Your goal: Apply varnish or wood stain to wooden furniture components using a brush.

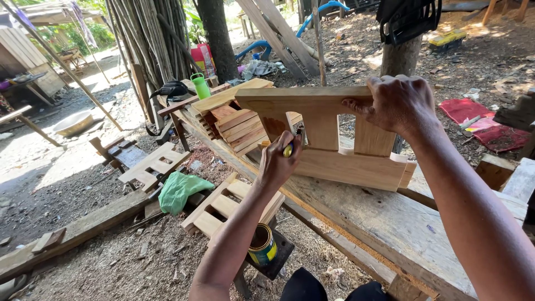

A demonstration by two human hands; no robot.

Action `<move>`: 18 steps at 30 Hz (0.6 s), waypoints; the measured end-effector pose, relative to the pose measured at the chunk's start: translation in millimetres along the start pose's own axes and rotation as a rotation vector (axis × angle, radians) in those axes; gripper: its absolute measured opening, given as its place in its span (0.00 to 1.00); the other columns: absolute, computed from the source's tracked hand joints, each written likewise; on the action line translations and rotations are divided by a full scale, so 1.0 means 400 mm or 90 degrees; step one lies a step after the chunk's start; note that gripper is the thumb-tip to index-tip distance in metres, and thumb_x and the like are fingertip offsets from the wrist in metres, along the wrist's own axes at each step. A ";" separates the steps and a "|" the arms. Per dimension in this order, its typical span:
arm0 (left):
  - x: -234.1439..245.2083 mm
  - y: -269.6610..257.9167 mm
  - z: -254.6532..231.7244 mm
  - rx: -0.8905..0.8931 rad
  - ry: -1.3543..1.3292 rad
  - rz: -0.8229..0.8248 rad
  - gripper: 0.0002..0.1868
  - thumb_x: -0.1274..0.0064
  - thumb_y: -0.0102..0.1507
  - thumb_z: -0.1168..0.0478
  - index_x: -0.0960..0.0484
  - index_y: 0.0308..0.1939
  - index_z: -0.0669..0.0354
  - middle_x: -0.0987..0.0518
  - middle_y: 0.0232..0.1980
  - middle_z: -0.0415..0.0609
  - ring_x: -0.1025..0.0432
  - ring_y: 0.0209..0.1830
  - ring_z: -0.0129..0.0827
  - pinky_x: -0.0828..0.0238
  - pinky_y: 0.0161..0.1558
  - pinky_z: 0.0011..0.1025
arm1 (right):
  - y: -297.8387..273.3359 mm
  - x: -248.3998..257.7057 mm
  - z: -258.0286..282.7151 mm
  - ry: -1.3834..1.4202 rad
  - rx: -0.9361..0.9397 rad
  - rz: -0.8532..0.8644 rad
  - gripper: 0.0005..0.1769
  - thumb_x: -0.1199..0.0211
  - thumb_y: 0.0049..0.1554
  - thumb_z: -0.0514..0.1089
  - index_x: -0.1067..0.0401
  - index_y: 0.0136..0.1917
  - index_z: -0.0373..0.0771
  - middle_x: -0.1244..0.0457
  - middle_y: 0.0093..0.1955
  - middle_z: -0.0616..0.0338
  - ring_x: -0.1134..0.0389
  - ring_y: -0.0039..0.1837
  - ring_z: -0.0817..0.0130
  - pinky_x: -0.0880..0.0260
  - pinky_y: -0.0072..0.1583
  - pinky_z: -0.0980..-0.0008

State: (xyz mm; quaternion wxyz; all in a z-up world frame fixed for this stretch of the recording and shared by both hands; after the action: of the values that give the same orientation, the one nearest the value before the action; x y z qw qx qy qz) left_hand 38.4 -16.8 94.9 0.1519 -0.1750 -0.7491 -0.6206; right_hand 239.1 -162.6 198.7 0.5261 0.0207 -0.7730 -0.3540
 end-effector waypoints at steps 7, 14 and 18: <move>-0.090 -0.068 -0.040 -0.091 0.159 0.156 0.06 0.48 0.69 0.63 0.27 0.44 0.61 0.19 0.33 0.55 0.25 0.19 0.34 0.27 0.12 0.32 | 0.006 -0.015 -0.002 -0.030 -0.014 0.053 0.52 0.60 0.55 0.89 0.24 0.56 0.42 0.32 0.36 0.56 0.29 0.40 0.64 0.26 0.42 0.61; -0.082 -0.081 -0.095 -0.209 0.324 0.124 0.09 0.47 0.71 0.61 0.29 0.50 0.61 0.23 0.38 0.52 0.23 0.32 0.34 0.20 0.26 0.33 | -0.002 0.004 0.004 0.006 -0.030 0.052 0.50 0.56 0.54 0.89 0.27 0.56 0.42 0.31 0.36 0.54 0.29 0.41 0.63 0.26 0.44 0.59; -0.067 -0.070 -0.127 -0.184 0.309 0.081 0.13 0.44 0.69 0.60 0.29 0.53 0.62 0.23 0.36 0.52 0.23 0.31 0.37 0.19 0.26 0.37 | -0.009 0.023 0.012 0.016 -0.031 0.035 0.48 0.53 0.54 0.88 0.26 0.51 0.42 0.31 0.38 0.54 0.29 0.43 0.61 0.26 0.46 0.56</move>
State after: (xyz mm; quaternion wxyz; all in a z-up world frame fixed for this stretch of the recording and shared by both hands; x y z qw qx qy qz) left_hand 50.1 -73.2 67.9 0.3391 -0.0879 -0.5822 -0.7337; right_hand 229.9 -166.3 203.0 0.5459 -0.0087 -0.7575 -0.3579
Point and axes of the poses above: each hand's wrist, its own y-axis towards the middle knuckle, its own x-axis out of the back of the hand, z = x × y, the point moved 9 cm from there along y, towards the middle knuckle
